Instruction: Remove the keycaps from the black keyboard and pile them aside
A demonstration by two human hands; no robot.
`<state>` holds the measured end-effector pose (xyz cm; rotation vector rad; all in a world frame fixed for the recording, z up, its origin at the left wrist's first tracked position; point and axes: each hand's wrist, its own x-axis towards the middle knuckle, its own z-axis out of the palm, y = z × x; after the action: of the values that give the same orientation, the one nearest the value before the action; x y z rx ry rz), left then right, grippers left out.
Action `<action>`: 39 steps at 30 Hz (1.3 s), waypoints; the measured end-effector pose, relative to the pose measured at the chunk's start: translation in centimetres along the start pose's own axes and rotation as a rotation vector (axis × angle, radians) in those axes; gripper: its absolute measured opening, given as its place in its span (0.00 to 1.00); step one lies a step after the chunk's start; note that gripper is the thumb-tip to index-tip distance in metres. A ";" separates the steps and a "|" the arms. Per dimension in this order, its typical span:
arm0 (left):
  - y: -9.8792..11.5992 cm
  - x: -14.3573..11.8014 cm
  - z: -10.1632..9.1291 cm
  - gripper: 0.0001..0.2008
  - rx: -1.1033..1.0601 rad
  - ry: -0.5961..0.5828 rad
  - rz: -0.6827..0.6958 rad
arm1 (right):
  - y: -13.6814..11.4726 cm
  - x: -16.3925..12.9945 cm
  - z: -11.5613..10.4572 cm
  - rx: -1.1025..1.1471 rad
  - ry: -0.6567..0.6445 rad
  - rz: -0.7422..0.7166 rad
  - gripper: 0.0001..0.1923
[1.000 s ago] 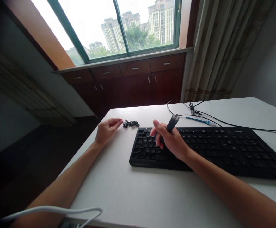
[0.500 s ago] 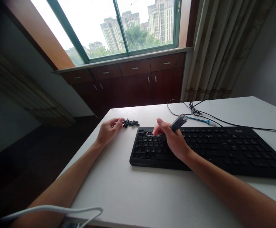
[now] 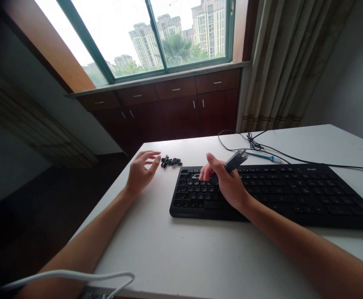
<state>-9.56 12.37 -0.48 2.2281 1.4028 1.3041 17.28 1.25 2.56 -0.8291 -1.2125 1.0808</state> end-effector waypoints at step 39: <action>7.5 -3.2 0.7 0.39 -0.088 -0.633 0.591 | -0.9 -0.8 1.9 0.428 -0.112 0.295 0.28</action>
<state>-4.83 6.03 1.58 2.7426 0.4761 0.6296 15.58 0.17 3.52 -0.6289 -0.9149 1.5790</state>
